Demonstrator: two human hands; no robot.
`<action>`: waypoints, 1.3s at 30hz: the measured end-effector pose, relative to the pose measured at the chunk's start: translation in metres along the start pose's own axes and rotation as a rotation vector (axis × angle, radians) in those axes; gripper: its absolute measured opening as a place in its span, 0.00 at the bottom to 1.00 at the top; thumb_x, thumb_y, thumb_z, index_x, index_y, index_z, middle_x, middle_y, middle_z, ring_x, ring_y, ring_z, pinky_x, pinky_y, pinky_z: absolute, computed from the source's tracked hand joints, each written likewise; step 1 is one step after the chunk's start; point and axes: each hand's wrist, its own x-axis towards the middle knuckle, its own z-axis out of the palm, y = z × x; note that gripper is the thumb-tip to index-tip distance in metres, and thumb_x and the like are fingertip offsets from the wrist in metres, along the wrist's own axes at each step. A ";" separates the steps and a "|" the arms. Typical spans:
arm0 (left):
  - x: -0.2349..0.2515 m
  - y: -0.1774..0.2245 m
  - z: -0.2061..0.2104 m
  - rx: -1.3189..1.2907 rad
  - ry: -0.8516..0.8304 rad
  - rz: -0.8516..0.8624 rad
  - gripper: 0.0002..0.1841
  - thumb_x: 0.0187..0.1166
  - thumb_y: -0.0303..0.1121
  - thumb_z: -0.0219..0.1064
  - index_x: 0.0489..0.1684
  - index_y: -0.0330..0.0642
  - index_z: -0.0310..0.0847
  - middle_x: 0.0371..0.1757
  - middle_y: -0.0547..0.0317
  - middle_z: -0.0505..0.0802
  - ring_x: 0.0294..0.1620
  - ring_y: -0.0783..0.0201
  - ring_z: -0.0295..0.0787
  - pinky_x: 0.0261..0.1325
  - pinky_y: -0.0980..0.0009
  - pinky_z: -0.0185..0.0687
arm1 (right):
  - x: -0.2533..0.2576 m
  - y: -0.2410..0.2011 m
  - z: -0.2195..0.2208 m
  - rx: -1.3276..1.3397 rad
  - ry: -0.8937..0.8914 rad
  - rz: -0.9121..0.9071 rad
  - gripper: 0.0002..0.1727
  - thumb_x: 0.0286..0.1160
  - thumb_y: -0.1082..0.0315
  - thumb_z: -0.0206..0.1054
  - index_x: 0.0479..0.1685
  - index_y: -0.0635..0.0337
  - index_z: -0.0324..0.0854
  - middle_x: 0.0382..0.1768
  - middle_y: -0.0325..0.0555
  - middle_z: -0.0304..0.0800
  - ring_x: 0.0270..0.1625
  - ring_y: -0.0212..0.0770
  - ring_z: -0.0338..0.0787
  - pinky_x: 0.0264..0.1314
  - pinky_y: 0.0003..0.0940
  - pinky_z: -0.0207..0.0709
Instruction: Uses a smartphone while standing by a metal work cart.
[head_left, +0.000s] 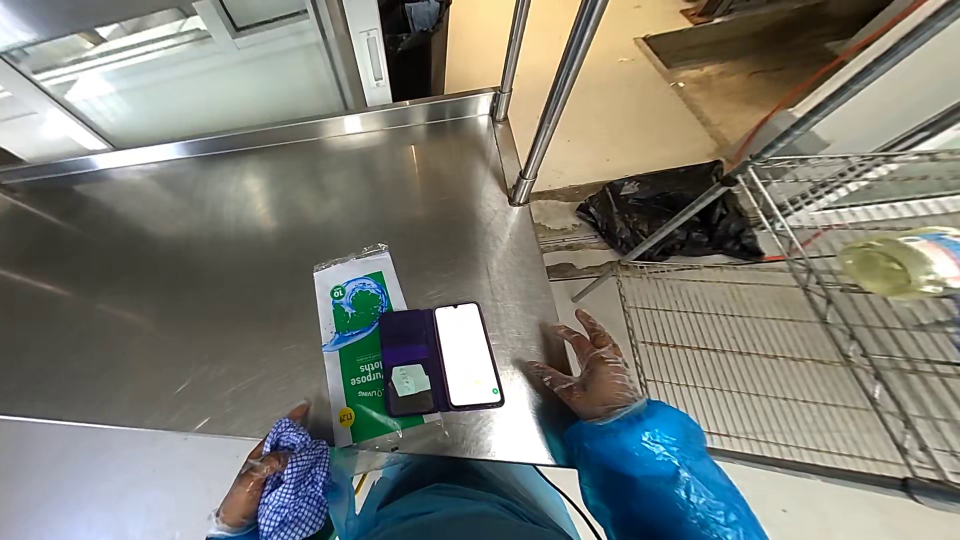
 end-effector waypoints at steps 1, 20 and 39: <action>0.000 0.000 0.000 0.001 -0.004 0.004 0.36 0.62 0.44 0.78 0.74 0.38 0.78 0.60 0.60 0.93 0.58 0.72 0.91 0.63 0.73 0.85 | 0.000 -0.001 0.001 -0.002 -0.015 0.002 0.42 0.49 0.63 0.91 0.71 0.67 0.82 0.89 0.70 0.57 0.88 0.76 0.60 0.82 0.76 0.55; 0.000 0.000 0.000 0.016 0.002 0.001 0.32 0.63 0.41 0.76 0.71 0.39 0.81 0.58 0.62 0.94 0.55 0.73 0.91 0.61 0.73 0.85 | -0.007 -0.008 0.013 -0.076 -0.057 -0.104 0.51 0.37 0.51 0.94 0.73 0.65 0.82 0.88 0.70 0.59 0.89 0.72 0.61 0.85 0.73 0.53; -0.001 -0.001 0.000 0.057 0.033 0.010 0.32 0.64 0.42 0.75 0.71 0.38 0.80 0.57 0.63 0.94 0.54 0.74 0.91 0.60 0.74 0.85 | -0.009 -0.008 0.013 -0.074 -0.064 -0.117 0.51 0.36 0.51 0.94 0.72 0.65 0.83 0.88 0.70 0.60 0.89 0.71 0.60 0.86 0.73 0.53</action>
